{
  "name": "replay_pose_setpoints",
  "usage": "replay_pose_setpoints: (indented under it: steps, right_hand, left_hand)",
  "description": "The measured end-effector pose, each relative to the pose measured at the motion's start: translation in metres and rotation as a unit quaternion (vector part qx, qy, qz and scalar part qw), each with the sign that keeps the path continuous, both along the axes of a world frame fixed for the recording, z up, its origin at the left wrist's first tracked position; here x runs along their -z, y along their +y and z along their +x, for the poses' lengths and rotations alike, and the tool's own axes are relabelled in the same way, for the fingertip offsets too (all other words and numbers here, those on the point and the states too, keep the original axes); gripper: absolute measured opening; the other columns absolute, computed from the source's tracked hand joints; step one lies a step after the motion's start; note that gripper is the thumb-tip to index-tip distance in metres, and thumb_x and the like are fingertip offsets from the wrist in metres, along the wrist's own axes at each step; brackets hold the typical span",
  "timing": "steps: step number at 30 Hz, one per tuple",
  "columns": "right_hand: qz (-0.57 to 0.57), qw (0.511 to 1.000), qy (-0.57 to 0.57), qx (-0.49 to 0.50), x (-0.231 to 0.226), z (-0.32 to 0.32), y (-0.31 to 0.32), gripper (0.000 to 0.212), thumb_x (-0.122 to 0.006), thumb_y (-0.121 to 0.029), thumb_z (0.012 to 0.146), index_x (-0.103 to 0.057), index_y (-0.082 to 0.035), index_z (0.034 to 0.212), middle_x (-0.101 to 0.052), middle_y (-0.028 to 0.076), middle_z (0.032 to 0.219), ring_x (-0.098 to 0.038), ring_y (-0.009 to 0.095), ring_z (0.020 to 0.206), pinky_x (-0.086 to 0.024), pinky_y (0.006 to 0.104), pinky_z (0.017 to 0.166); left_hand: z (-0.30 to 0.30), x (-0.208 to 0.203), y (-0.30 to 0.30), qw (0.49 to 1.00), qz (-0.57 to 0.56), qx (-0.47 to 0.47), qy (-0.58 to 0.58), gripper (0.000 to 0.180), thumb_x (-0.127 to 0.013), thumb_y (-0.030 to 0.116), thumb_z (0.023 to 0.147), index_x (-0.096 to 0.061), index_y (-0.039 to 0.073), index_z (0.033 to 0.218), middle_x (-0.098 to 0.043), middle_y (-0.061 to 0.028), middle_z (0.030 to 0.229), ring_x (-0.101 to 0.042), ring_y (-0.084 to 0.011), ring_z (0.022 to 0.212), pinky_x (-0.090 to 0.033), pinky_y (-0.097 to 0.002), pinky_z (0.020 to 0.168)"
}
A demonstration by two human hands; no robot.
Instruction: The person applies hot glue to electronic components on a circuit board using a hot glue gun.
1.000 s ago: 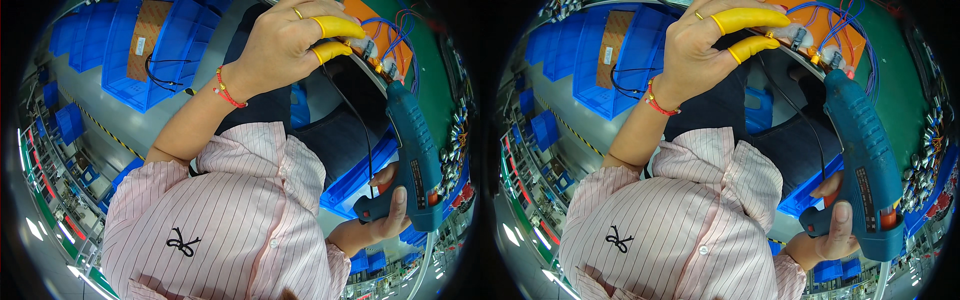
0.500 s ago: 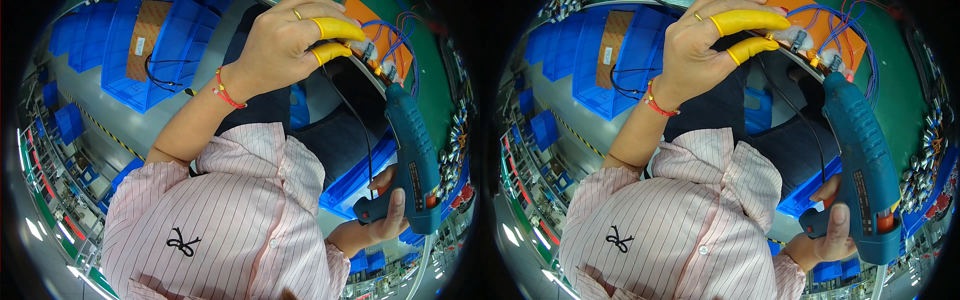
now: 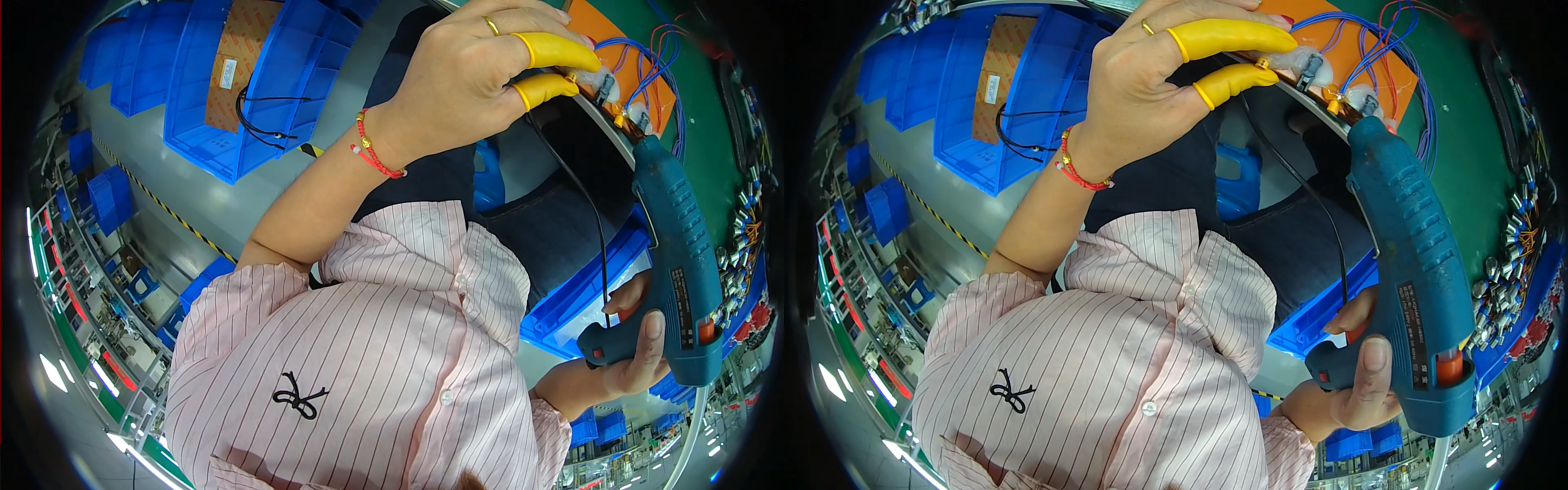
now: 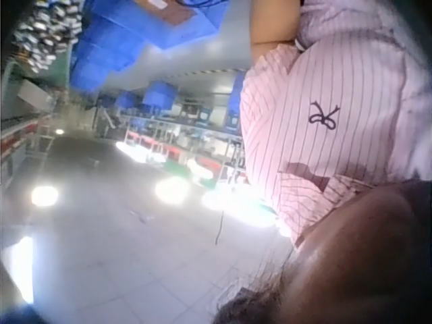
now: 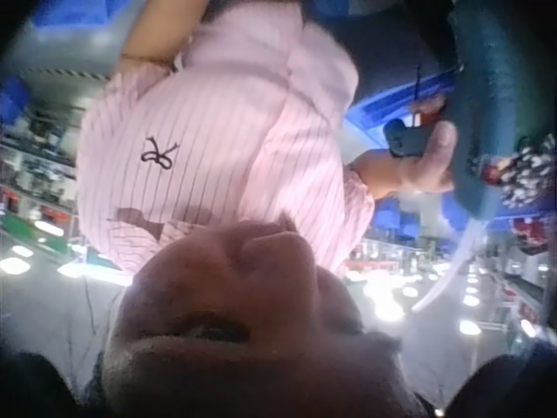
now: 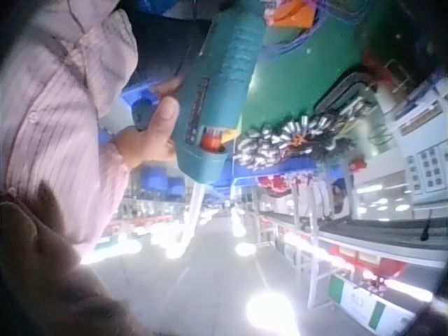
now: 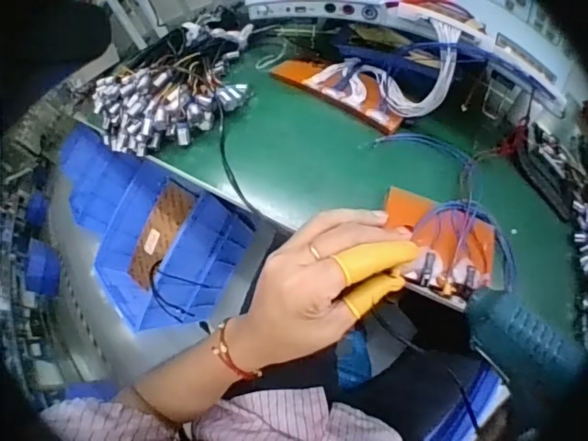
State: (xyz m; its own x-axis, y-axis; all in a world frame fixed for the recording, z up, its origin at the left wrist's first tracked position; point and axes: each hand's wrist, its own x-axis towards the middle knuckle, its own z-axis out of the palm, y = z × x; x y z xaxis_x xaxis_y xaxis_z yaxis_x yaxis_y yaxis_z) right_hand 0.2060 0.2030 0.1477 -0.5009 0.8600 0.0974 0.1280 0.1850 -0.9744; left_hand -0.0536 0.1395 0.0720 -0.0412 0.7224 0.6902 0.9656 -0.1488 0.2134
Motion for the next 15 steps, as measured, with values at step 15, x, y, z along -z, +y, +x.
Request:
replay_pose_setpoints:
  steps: [15]
  right_hand:
    - [-0.009,0.999,-0.02,-0.037,-0.0013,0.0023,0.0038,0.056,-0.063,-0.016,0.081,-0.04,0.013,0.123,-0.055,0.018,0.065,-0.051,0.016,0.047,-0.041,0.025,0.045]
  left_hand:
    - [0.0012,-0.0018,-0.0012,1.0,-0.009,-0.011,0.008,0.026,-0.071,0.002,0.073,-0.068,0.006,0.099,-0.066,-0.0089,0.1,-0.06,-0.0273,0.097,-0.049,-0.0321,0.084]
